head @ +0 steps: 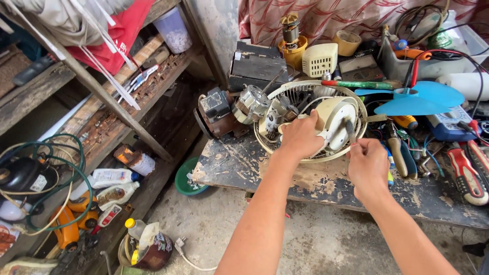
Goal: Cleaning dust and debris from the internal parts of a disassembled fan motor using a small brush.
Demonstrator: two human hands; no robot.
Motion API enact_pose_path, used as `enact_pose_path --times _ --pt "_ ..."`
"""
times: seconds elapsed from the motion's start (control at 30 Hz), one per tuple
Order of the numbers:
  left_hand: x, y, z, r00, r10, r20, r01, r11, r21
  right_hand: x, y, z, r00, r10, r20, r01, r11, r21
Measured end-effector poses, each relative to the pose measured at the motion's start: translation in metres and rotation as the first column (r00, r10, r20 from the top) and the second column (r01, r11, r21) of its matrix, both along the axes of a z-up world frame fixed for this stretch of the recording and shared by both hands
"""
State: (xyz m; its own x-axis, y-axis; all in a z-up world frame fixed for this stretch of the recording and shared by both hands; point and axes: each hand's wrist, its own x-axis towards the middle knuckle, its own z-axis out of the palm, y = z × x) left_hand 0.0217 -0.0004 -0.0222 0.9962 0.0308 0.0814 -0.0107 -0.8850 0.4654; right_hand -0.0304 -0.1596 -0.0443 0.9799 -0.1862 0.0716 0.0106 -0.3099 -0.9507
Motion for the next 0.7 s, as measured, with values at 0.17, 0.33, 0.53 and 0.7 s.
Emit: enact_pose_path --times 0.17,0.33,0.53,0.7 --pt "0.008 0.018 0.023 0.998 -0.052 -0.045 0.047 0.993 -0.105 -0.038 -0.002 0.042 0.998 0.061 0.010 -0.061 0.998 -0.006" --pt "0.000 0.026 0.071 0.986 -0.073 -0.148 0.040 0.975 -0.216 -0.024 -0.009 0.046 0.991 0.127 0.047 -0.121 0.986 -0.114" --pt "0.003 0.021 0.094 0.934 -0.080 -0.349 -0.039 0.946 -0.322 -0.025 -0.016 0.080 0.976 0.217 -0.018 -0.217 0.962 -0.165" --pt "0.016 0.019 0.088 0.916 -0.053 -0.397 -0.081 0.946 -0.314 0.003 -0.028 0.074 0.976 0.217 0.006 -0.209 0.947 -0.244"
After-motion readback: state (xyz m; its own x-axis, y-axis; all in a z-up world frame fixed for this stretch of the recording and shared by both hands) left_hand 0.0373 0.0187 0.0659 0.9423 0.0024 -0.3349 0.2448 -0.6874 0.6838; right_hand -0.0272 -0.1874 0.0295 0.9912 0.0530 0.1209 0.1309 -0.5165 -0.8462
